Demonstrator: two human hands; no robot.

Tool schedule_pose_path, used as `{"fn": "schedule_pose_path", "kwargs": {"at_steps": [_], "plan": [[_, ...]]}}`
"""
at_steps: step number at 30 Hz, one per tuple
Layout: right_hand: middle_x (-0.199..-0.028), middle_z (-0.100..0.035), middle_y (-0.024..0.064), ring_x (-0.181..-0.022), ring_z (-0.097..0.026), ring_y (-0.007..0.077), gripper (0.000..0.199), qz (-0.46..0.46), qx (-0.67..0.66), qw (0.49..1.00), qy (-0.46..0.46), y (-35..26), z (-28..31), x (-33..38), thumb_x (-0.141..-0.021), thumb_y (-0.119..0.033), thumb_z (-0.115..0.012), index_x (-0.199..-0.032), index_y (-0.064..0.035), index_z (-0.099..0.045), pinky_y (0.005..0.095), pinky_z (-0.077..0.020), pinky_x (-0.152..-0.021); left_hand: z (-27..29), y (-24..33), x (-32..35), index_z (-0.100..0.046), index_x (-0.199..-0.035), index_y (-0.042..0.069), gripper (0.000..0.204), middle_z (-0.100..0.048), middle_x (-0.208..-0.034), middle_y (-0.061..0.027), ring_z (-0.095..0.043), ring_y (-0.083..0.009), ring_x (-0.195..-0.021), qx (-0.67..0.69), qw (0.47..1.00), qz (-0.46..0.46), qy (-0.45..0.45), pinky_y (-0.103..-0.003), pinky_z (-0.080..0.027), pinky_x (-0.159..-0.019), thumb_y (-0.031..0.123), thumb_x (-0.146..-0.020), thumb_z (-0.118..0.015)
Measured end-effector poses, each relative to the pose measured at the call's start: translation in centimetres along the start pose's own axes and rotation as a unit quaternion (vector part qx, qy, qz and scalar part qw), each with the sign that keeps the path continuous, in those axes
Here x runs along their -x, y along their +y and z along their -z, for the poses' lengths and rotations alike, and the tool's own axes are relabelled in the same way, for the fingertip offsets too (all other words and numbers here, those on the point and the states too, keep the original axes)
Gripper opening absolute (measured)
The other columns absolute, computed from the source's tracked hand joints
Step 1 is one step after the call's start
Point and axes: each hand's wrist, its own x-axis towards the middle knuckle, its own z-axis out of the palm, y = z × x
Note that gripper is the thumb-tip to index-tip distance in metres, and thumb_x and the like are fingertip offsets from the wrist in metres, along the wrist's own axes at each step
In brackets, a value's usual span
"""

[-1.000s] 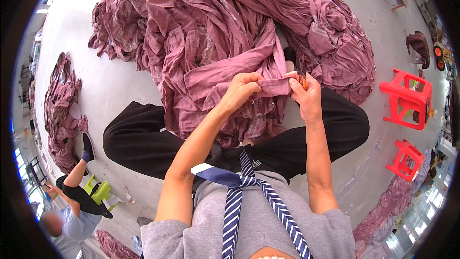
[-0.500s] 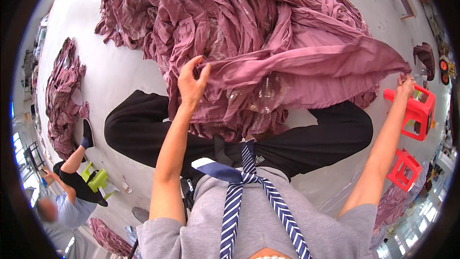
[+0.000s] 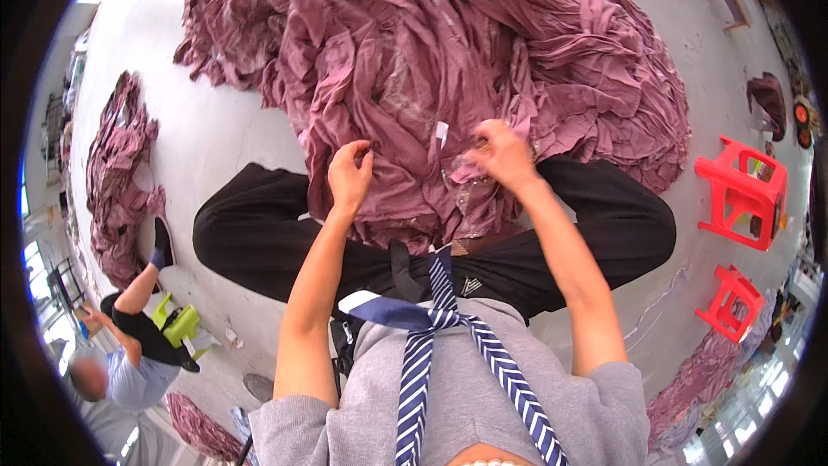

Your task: The person sits on the floor and repeatedly picks up pieces of dusty pink fabric from a large pile. They unfold and inspect each piece, then place it back onto the pile. The task continues with the same repetitive handling of individual fabric pieces.

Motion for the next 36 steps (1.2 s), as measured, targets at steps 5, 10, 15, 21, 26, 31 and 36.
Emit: {"fn": "schedule_pose_path", "kwargs": {"at_steps": [5,10,15,21,26,31,36], "plan": [[-0.103,-0.057,0.0193,-0.084,-0.062,0.0355,0.037,-0.117,0.164,0.960,-0.197,1.5,-3.5,3.1,-0.070,-0.017,-0.070,-0.100,-0.0031,-0.053,0.0430,-0.0504,-0.071,-1.0,1.1,1.5,-0.063,-0.096,0.004,0.021,-0.063,-0.091,-0.0114,-0.062,-0.0253,-0.086,0.016,0.999,-0.043,-0.019,-0.032,-0.047,-0.078,0.005,-0.075,-0.062],[-0.079,-0.060,0.0195,-0.078,-0.060,0.0365,0.009,-0.144,0.148,0.956,-0.210,3.9,0.2,3.6,-0.073,-0.009,-0.057,-0.080,-0.0026,-0.056,0.0440,-0.0488,-0.070,-1.6,0.7,1.9,-0.063,-0.095,0.004,0.020,-0.063,-0.091,-0.0113,-0.061,-0.0249,-0.084,0.022,0.998,-0.050,-0.031,-0.032,-0.048,-0.076,0.005,-0.075,-0.062],[-0.071,-0.058,0.0217,-0.067,-0.058,0.0402,0.024,-0.330,0.240,0.911,0.052,7.3,20.4,-0.6,-0.089,-0.023,-0.043,-0.080,-0.0034,-0.053,0.0481,-0.0431,-0.058,0.1,0.0,1.4,-0.063,-0.095,0.005,0.019,-0.063,-0.090,-0.0099,-0.061,-0.0238,-0.083,-0.004,0.999,-0.036,0.015,-0.031,-0.048,-0.074,0.007,-0.076,-0.063],[-0.087,-0.066,0.0177,-0.085,-0.063,0.0319,0.034,-0.311,0.352,0.833,0.294,17.9,32.8,2.5,-0.079,-0.030,-0.060,-0.099,-0.0032,-0.060,0.0411,-0.0479,-0.074,0.2,-0.9,0.8,-0.064,-0.092,0.006,0.017,-0.064,-0.085,-0.0089,-0.062,-0.0229,-0.077,-0.004,0.997,-0.023,0.077,-0.031,-0.048,-0.072,0.006,-0.076,-0.063],[-0.083,-0.069,0.0106,-0.072,-0.063,0.0199,0.026,-0.207,-0.078,0.967,0.129,9.0,14.1,-1.0,-0.084,-0.016,-0.048,-0.077,-0.0016,-0.069,0.0328,-0.0486,-0.067,-2.0,1.5,2.4,-0.064,-0.091,0.007,0.017,-0.063,-0.081,-0.0093,-0.061,-0.0229,-0.074,0.007,0.995,-0.098,-0.009,-0.031,-0.049,-0.068,0.006,-0.075,-0.062],[-0.072,-0.064,0.0170,-0.066,-0.062,0.0268,0.030,-0.358,-0.052,0.931,-0.057,0.8,-5.9,1.7,-0.075,-0.027,-0.063,-0.077,0.0027,-0.062,0.0376,-0.0474,-0.063,-4.0,2.5,4.3,-0.062,-0.103,0.004,0.031,-0.066,-0.087,-0.0093,-0.063,-0.0174,-0.079,0.062,0.986,0.020,-0.153,-0.029,-0.050,-0.072,0.010,-0.073,-0.069],[-0.071,-0.057,-0.0033,-0.063,-0.050,0.0053,0.018,-0.338,-0.395,0.852,-0.065,-9.1,-5.5,2.2,-0.080,-0.018,-0.067,-0.080,-0.0003,-0.061,0.0241,-0.0425,-0.054,-5.0,1.4,4.8,-0.046,-0.124,0.005,0.082,-0.056,-0.114,-0.0167,-0.052,-0.0310,-0.109,0.023,0.924,-0.020,-0.381,-0.041,-0.042,-0.092,0.034,-0.056,-0.081]]}}
